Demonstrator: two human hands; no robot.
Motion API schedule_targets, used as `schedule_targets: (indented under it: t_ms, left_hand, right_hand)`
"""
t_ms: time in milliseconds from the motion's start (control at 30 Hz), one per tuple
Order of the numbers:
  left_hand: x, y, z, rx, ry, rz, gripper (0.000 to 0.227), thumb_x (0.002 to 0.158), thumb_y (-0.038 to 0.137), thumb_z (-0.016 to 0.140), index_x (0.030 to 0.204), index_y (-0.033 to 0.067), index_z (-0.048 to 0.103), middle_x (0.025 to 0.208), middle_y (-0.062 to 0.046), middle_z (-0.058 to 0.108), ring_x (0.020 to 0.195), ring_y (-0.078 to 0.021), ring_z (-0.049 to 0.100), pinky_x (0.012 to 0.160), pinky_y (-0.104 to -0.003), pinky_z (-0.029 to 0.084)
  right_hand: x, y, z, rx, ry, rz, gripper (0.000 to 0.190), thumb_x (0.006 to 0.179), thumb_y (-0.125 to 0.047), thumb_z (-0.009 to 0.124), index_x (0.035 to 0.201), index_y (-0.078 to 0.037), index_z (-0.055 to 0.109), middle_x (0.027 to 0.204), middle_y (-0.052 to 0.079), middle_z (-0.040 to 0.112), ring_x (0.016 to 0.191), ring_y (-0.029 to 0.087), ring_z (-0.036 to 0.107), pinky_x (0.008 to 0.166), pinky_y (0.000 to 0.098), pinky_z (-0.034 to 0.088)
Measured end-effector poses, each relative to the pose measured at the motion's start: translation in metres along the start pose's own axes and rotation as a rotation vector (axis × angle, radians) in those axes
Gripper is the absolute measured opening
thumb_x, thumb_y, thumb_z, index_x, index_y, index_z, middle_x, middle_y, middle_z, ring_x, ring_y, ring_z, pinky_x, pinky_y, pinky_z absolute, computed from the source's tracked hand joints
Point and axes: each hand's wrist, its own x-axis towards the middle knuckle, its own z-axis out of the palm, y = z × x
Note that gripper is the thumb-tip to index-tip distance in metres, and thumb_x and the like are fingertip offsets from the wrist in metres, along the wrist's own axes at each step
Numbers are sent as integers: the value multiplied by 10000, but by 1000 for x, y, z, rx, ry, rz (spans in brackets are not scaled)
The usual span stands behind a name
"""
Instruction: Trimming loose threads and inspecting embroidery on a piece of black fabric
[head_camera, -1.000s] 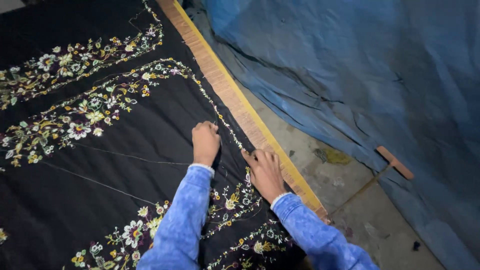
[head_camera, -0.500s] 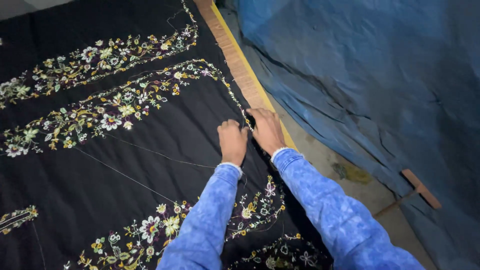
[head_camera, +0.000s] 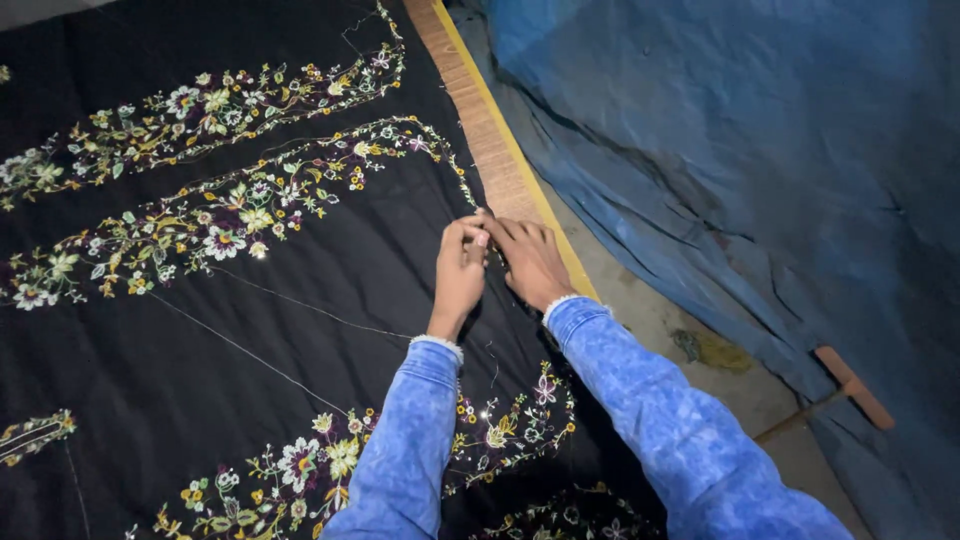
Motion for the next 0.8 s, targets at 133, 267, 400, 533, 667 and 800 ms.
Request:
schedule_targets:
  t_ms: [133, 267, 400, 533, 667, 800]
  left_hand:
    - [1, -24, 1, -33, 7, -307, 121, 1038, 114, 507, 985, 48, 594, 920, -118, 743, 706, -196, 674, 692, -320, 593]
    - [-9, -29, -23, 186, 0, -487, 123, 906, 138, 500, 854, 161, 609, 680, -33, 705, 609, -222, 710, 632, -365, 579]
    - [-26, -38, -40, 210, -34, -488, 101, 841, 155, 531, 848, 164, 632, 633, -25, 676, 643, -242, 700, 649, -375, 564]
    - [-83, 9, -78, 227, -66, -503, 140, 861, 143, 525, 897, 108, 655, 648, -78, 680, 659, -273, 680, 682, -398, 549]
    - [-132, 45, -133, 266, 47, -477, 333, 766, 47, 504, 1053, 90, 668, 845, -175, 729, 865, -375, 690, 835, -466, 542]
    - [-159, 45, -208, 600, 280, -441, 362, 768, 3, 537, 1102, 90, 645, 948, -255, 746, 947, -519, 691, 882, -602, 519]
  right_hand:
    - [4, -3, 8, -92, -57, 26, 759, 795, -101, 759, 1487, -266, 493, 1558, -21, 371, 1397, 307, 384, 1144, 515, 314]
    - [4, -10, 13, -149, -8, 5, 658, 885, -128, 685, 1482, -331, 496, 1502, 9, 401, 1377, 316, 414, 1146, 513, 330]
    - [1, -16, 11, -193, 49, -14, 563, 978, -109, 521, 1481, -361, 499, 1449, 24, 438, 1339, 316, 448, 1114, 497, 352]
    - [7, -16, 10, -230, -30, -5, 576, 959, -196, 577, 1503, -359, 484, 1474, 47, 437, 1347, 315, 454, 1139, 503, 338]
    - [11, -17, 15, -268, -15, 6, 623, 882, -221, 655, 1482, -304, 511, 1459, 53, 475, 1331, 297, 480, 1128, 503, 325]
    - [-14, -72, -17, -192, 221, -49, 609, 833, -68, 662, 1432, -97, 558, 1423, 111, 533, 1321, 290, 503, 1105, 465, 366]
